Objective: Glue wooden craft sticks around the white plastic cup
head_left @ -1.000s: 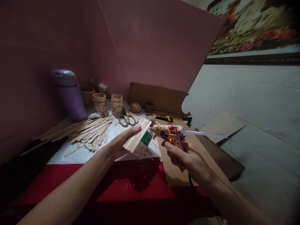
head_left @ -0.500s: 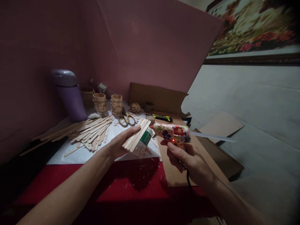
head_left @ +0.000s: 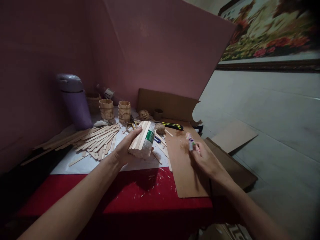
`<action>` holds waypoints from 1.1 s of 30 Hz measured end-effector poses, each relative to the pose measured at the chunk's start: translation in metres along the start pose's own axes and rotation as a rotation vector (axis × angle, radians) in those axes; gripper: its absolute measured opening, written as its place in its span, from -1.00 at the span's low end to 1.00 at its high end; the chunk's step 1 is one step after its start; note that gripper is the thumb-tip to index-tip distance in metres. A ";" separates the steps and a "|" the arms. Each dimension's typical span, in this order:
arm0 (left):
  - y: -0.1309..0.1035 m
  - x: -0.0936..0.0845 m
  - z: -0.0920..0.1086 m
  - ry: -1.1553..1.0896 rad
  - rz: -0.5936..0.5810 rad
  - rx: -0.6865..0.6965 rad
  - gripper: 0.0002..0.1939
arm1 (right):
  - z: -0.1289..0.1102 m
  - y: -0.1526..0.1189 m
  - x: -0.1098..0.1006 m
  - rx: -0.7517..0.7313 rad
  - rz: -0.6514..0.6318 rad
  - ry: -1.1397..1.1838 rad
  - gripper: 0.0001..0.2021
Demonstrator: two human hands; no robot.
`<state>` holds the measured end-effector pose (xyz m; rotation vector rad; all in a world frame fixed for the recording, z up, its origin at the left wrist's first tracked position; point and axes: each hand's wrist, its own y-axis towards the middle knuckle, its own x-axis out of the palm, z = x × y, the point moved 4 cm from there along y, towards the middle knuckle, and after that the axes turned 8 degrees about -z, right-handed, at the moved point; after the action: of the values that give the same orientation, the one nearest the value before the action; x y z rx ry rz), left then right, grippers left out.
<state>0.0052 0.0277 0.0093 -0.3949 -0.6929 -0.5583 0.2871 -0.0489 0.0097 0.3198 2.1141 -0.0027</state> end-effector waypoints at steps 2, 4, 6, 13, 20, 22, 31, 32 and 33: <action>0.000 -0.002 0.005 0.001 0.018 0.061 -0.64 | 0.012 0.007 0.006 0.008 -0.019 -0.149 -0.61; -0.001 -0.003 0.010 0.002 0.039 0.121 -0.61 | 0.016 0.011 0.013 -0.001 -0.079 -0.296 -0.60; -0.002 -0.003 0.015 0.005 0.049 0.167 -0.59 | 0.010 0.010 0.015 0.013 -0.096 -0.485 -0.62; -0.009 -0.001 0.031 -0.002 0.114 0.289 -0.64 | -0.079 0.004 0.031 -0.304 -0.053 -0.399 -0.67; -0.006 -0.003 0.029 -0.004 0.131 0.278 -0.71 | -0.137 0.021 0.088 -0.289 -0.387 -0.453 -0.72; -0.005 -0.003 0.027 -0.020 0.123 0.276 -0.72 | -0.138 0.028 0.090 -0.277 -0.409 -0.469 -0.76; -0.007 0.001 0.023 -0.028 0.112 0.232 -0.70 | -0.129 0.057 0.046 -0.181 -0.281 1.007 -0.44; -0.007 0.001 0.022 -0.027 0.113 0.233 -0.71 | -0.132 0.055 0.043 -0.209 -0.309 1.103 -0.42; -0.006 0.001 0.022 -0.024 0.111 0.227 -0.71 | -0.135 0.052 0.042 -0.233 -0.333 1.163 -0.42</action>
<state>-0.0084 0.0333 0.0263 -0.2263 -0.7440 -0.3651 0.1651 0.0283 0.0539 -0.2637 3.2501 0.2963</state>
